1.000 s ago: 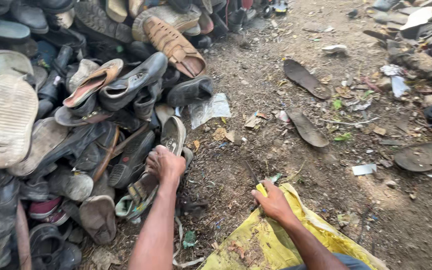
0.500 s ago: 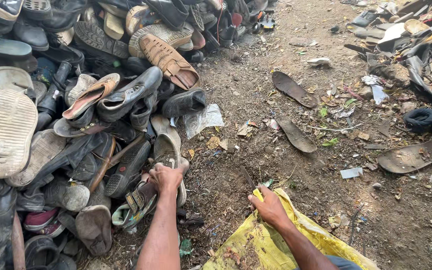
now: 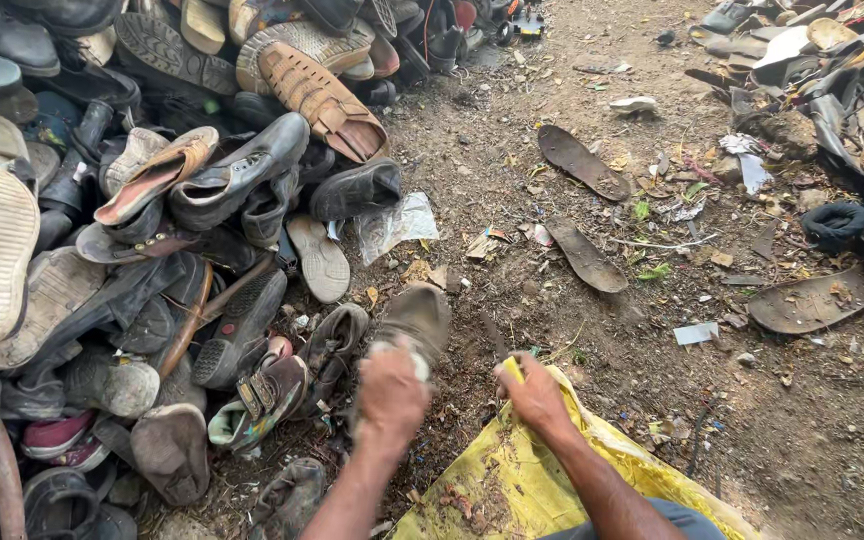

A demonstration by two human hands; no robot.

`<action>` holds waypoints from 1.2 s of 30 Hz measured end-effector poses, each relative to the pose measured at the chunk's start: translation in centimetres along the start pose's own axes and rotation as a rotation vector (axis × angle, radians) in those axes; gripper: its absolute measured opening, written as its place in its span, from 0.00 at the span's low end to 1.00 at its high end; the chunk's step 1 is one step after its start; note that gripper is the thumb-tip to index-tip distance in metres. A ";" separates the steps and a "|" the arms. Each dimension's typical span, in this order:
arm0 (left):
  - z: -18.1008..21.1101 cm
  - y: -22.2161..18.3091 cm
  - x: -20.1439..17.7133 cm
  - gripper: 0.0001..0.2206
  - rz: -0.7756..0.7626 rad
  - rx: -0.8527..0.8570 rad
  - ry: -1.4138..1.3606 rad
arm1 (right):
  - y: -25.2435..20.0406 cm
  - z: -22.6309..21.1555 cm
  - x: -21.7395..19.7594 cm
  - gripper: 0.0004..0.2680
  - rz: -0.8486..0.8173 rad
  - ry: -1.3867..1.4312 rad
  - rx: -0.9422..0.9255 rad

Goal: The person repairs a shoe by cutting away the old sole with a small knife and cleaning the bonding surface.

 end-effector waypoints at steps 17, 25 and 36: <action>4.5 -0.2 12.4 0.12 0.628 -0.216 -0.861 | -3.2 1.3 2.7 0.10 0.182 -0.694 -0.511; 4.0 -0.3 8.7 0.16 0.350 -0.251 -0.873 | -2.8 0.6 2.1 0.11 0.250 -0.674 -0.477; 4.0 0.2 7.3 0.19 0.447 -0.257 -0.850 | -1.4 -0.3 3.4 0.08 0.361 -0.679 -0.623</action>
Point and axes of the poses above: each hand's wrist, its own y-axis towards the middle knuckle, its own x-axis out of the palm, z = x × y, the point moved 4 cm from there along y, towards the middle knuckle, and after that the axes turned 3 degrees about z, right-handed, at the moved point
